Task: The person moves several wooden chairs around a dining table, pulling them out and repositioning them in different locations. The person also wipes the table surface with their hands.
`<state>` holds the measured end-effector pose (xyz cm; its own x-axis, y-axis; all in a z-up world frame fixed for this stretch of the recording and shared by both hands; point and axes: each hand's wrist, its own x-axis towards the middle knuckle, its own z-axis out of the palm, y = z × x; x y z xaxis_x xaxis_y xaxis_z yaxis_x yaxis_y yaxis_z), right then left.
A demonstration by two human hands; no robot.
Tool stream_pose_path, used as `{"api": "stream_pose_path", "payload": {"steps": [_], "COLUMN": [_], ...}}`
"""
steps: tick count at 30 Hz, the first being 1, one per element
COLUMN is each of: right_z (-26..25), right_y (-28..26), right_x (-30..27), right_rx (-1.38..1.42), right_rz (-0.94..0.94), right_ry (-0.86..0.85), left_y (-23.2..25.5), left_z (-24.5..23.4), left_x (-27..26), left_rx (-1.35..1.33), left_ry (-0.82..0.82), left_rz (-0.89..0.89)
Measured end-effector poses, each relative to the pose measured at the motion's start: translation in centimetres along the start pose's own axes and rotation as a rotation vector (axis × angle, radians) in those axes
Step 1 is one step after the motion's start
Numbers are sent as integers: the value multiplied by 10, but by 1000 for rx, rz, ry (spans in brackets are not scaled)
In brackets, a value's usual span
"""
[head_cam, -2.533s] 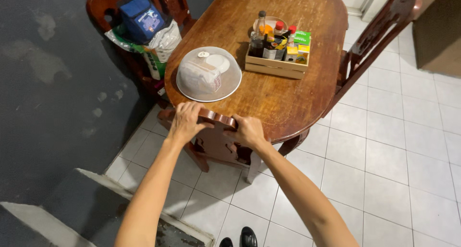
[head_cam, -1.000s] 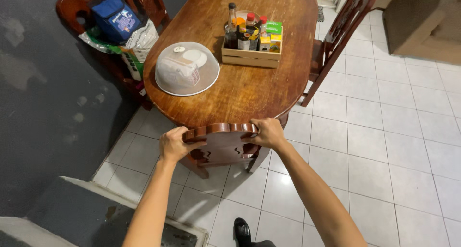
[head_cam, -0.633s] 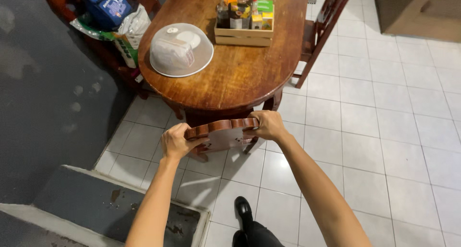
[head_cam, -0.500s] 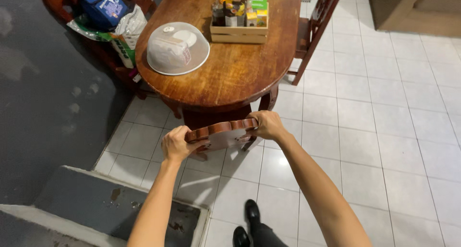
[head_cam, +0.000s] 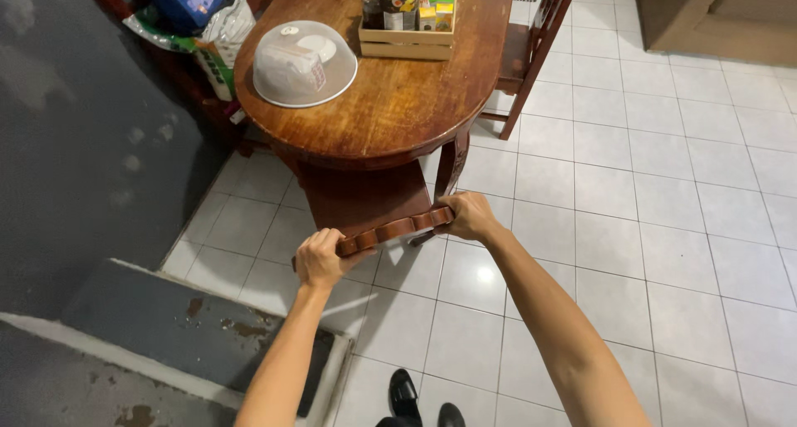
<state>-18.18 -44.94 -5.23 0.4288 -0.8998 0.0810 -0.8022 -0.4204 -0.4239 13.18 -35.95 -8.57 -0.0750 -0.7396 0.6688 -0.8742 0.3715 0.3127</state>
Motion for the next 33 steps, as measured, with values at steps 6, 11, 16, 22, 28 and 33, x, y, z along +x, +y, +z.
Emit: {"api": "stream_pose_path", "payload": {"steps": [6,11,16,22,28,33], "right_z": [1,0,-10,-24,-30,-20], "right_y": [7,17,24,27,23,17], "right_x": [-42,-67,-91,-121,-149,-180], "right_rx": [19,4,-11,-15,-35,-43], "right_rz": [-22,-35,-41,-32,-48,18], "right_ry": [-9,-10,-25,-61,-49,-60], "left_y": [36,62,89,115,137,148], "left_z": [-4,-7,-8,-12,-24,-38], "left_x": [-34,-53,-67,-83,-99,-118], "left_rx": [0,8,29,40,37,30], "left_ry": [15,24,22,-4,40,30], "left_rz": [-39,-33,-54,-52,-21,3]}}
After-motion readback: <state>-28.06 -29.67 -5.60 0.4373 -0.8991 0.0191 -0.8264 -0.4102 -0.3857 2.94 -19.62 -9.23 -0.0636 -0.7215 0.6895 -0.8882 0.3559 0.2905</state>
